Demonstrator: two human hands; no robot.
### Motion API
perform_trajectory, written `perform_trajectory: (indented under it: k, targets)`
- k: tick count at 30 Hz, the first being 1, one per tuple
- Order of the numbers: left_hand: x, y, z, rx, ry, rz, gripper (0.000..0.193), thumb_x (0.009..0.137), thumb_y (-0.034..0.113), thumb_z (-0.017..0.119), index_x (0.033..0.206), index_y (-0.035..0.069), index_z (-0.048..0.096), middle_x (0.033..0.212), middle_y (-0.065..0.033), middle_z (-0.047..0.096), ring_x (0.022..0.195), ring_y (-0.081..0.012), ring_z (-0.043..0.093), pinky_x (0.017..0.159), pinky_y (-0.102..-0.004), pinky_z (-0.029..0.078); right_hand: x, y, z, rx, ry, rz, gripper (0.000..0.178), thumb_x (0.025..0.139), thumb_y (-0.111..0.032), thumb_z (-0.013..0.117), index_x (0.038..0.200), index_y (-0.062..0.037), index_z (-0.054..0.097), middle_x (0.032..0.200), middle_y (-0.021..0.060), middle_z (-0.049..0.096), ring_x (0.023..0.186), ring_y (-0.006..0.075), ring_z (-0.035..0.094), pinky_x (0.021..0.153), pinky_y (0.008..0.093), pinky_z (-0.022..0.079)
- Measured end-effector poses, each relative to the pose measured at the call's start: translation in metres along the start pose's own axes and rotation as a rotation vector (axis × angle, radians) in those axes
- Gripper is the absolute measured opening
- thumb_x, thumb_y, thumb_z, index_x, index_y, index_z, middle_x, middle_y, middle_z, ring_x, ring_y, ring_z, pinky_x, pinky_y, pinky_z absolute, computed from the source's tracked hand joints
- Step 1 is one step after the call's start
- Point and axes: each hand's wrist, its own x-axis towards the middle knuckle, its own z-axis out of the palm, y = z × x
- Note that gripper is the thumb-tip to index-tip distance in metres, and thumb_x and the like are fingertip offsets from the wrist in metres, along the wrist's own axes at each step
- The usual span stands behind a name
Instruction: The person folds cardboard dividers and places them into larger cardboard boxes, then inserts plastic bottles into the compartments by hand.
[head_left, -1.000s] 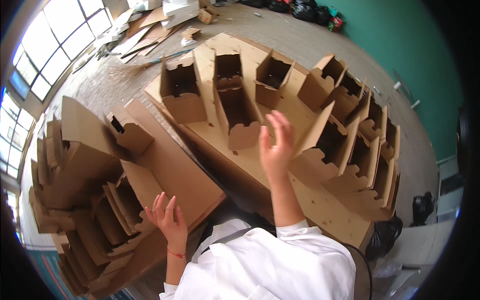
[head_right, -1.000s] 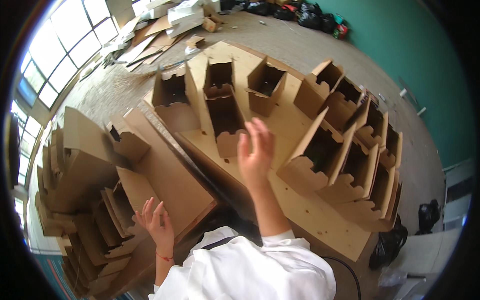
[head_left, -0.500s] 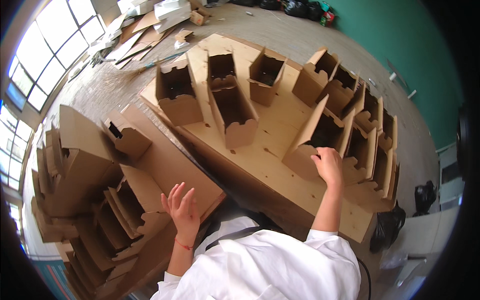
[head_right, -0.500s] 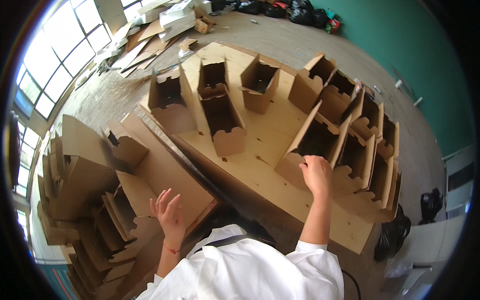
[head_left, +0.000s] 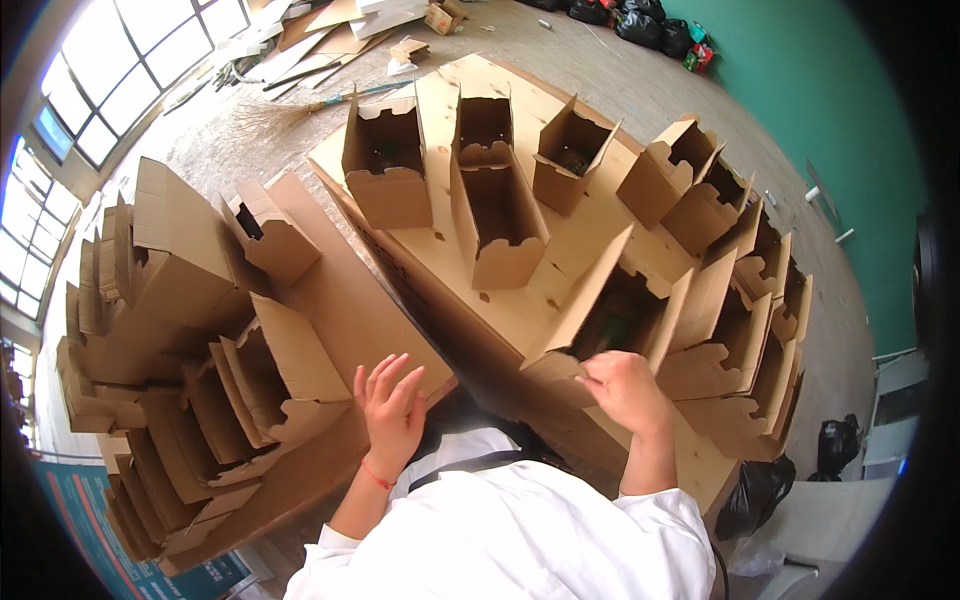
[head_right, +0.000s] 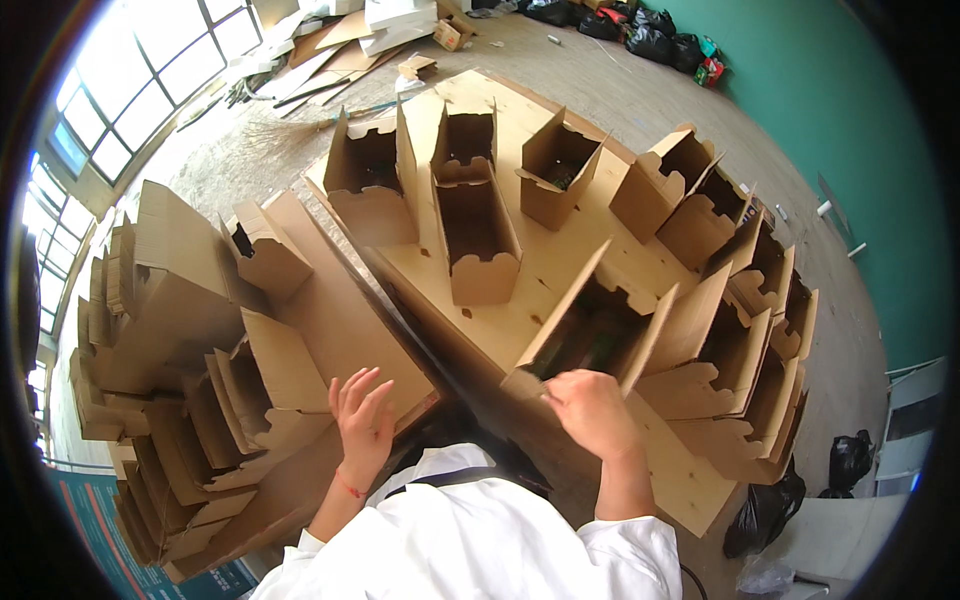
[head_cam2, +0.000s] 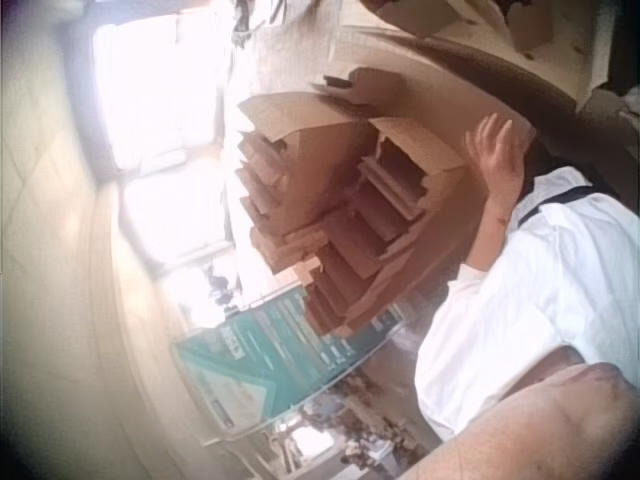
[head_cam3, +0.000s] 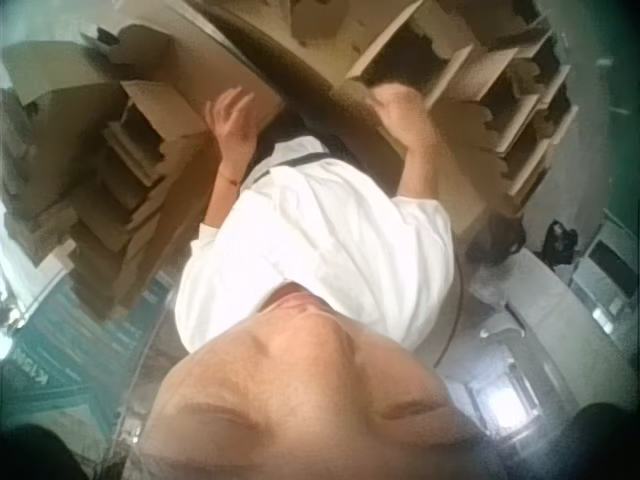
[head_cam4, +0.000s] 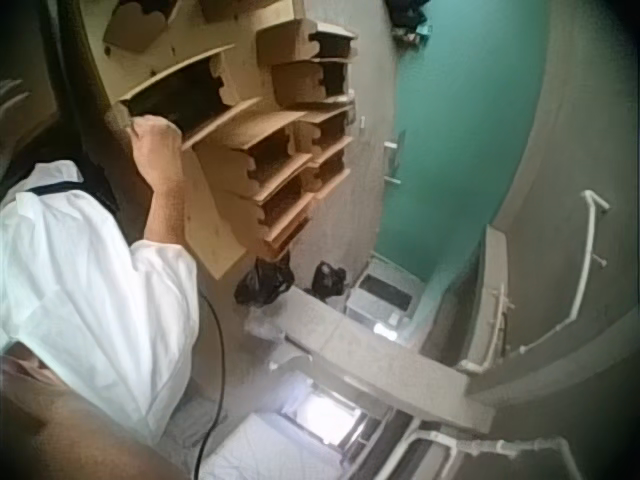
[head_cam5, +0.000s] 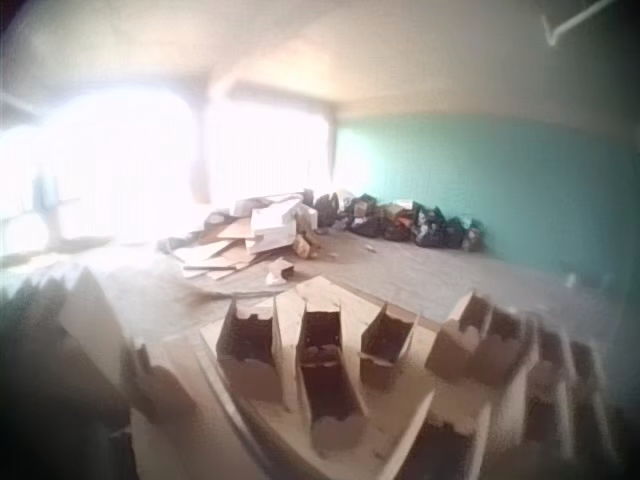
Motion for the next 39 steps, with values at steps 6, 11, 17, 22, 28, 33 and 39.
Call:
perform_trajectory:
  k: [6, 11, 17, 22, 28, 33, 39]
  targets:
    - [0.023, 0.034, 0.032, -0.571, -0.314, -0.011, 0.045, 0.085, 0.018, 0.065, 0.128, 0.007, 0.056, 0.126, -0.0143, 0.056, 0.115, -0.0323, 0.054, 0.100, -0.0408, 0.042, 0.025, 0.008, -0.041, 0.422, -0.215, 0.115, 0.019, 0.087, -0.017, 0.061, 0.088, 0.0012, 0.068, 0.077, 0.0159, 0.066, 0.068, 0.0231, 0.065, 0.066, 0.0354, 0.052]
    - [0.054, 0.086, 0.050, -0.600, -0.443, 0.044, 0.063, 0.089, 0.036, 0.062, 0.141, 0.008, 0.040, 0.130, -0.0186, 0.052, 0.114, -0.0361, 0.054, 0.097, -0.0400, 0.045, 0.106, 0.096, 0.005, -0.149, -0.635, 0.138, 0.029, 0.092, -0.013, 0.048, 0.113, -0.0016, 0.064, 0.108, 0.0228, 0.065, 0.103, 0.0318, 0.062, 0.087, 0.0413, 0.049]
    - [0.054, 0.092, 0.083, -0.446, -0.450, 0.076, 0.044, 0.088, 0.018, 0.062, 0.128, 0.003, 0.052, 0.116, -0.0139, 0.063, 0.101, -0.0322, 0.062, 0.081, -0.0396, 0.053, 0.122, 0.192, 0.076, -0.480, -0.622, -0.155, 0.036, 0.093, -0.017, 0.049, 0.126, -0.0070, 0.057, 0.119, 0.0191, 0.062, 0.111, 0.0330, 0.058, 0.093, 0.0425, 0.046]
    - [0.046, 0.093, 0.088, -0.367, -0.378, 0.118, 0.038, 0.092, 0.018, 0.058, 0.126, 0.001, 0.053, 0.102, -0.0103, 0.065, 0.088, -0.0279, 0.064, 0.071, -0.0370, 0.054, 0.134, 0.185, 0.091, -0.524, -0.647, 0.099, 0.036, 0.092, -0.018, 0.051, 0.126, -0.0067, 0.057, 0.114, 0.0168, 0.064, 0.105, 0.0307, 0.059, 0.089, 0.0419, 0.047]
    - [0.045, 0.086, 0.092, -0.183, -0.437, 0.182, 0.042, 0.094, 0.022, 0.055, 0.130, 0.001, 0.051, 0.082, -0.0113, 0.063, 0.075, -0.0279, 0.065, 0.064, -0.0366, 0.052, 0.139, 0.173, 0.096, -0.390, -0.559, 0.426, 0.036, 0.091, -0.019, 0.054, 0.125, -0.0064, 0.057, 0.108, 0.0140, 0.065, 0.098, 0.0278, 0.061, 0.086, 0.0412, 0.048]
    - [0.048, 0.084, 0.089, -0.168, -0.447, 0.208, 0.042, 0.094, 0.022, 0.054, 0.131, 0.002, 0.049, 0.081, -0.0123, 0.063, 0.072, -0.0281, 0.065, 0.061, -0.0375, 0.052, 0.128, 0.164, 0.063, 0.215, -0.336, 0.909, 0.036, 0.090, -0.020, 0.057, 0.124, -0.0061, 0.057, 0.103, 0.0117, 0.067, 0.092, 0.0255, 0.062, 0.082, 0.0406, 0.049]
    - [0.047, 0.080, 0.094, -0.210, -0.425, 0.213, 0.042, 0.095, 0.022, 0.053, 0.132, 0.003, 0.048, 0.079, -0.0122, 0.062, 0.071, -0.0294, 0.065, 0.060, -0.0382, 0.051, 0.093, 0.108, 0.005, 0.346, -0.242, 0.671, 0.025, 0.084, -0.011, 0.066, 0.107, -0.0037, 0.060, 0.085, 0.0053, 0.063, 0.075, 0.0171, 0.059, 0.071, 0.0355, 0.049]
